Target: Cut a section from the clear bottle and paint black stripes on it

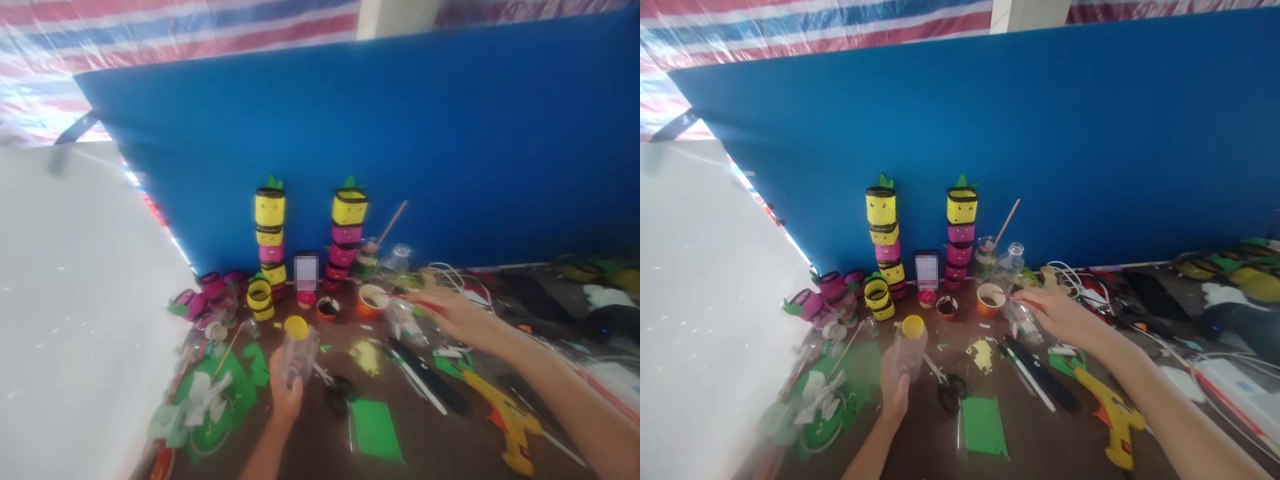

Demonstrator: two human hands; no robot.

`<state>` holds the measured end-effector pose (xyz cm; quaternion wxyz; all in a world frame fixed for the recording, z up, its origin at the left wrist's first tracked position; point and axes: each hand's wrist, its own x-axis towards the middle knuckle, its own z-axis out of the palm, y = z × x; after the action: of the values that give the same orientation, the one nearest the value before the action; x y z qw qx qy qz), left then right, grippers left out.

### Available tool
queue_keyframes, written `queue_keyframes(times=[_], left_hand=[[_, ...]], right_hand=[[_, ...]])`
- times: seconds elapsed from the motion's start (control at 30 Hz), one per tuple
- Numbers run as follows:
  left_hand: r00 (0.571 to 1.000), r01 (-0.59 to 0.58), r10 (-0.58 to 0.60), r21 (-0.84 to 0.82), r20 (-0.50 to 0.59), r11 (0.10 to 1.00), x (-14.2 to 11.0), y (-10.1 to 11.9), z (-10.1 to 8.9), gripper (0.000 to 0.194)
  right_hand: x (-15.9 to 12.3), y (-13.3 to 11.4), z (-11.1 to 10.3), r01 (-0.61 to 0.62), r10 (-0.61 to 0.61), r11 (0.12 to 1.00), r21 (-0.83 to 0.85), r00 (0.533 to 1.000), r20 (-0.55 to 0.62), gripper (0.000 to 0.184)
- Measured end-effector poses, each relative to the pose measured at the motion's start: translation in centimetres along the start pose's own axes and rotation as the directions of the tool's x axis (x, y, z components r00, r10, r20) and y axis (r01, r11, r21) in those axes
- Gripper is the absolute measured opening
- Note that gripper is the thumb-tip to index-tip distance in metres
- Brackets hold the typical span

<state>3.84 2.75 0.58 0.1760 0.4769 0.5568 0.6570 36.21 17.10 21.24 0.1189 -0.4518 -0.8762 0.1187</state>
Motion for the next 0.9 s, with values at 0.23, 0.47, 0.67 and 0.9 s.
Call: queue_keyframes(times=[0.23,0.47,0.67,0.9], left_hand=[[1.000,-0.026,0.026,0.021,0.010,0.999,0.0,-0.2,0.0,0.056],[1.000,-0.022,0.022,0.035,0.005,0.999,-0.1,-0.6,-0.1,0.056],[1.000,-0.005,0.005,0.018,0.015,1.000,-0.1,-0.1,0.0,0.054],[0.999,0.027,-0.027,-0.022,0.030,0.999,-0.1,0.1,0.1,0.057]], right_hand=[[-0.3,-1.6,0.2,0.087,-0.087,0.983,-0.162,0.996,0.006,0.040],[0.7,-3.6,1.2,0.000,-0.001,0.980,-0.200,1.000,-0.007,0.038],[2.9,-2.8,1.5,-0.199,0.193,0.963,-0.179,0.980,-0.053,0.043],[4.9,-1.8,1.5,-0.281,0.277,0.953,-0.114,0.960,-0.048,0.043]])
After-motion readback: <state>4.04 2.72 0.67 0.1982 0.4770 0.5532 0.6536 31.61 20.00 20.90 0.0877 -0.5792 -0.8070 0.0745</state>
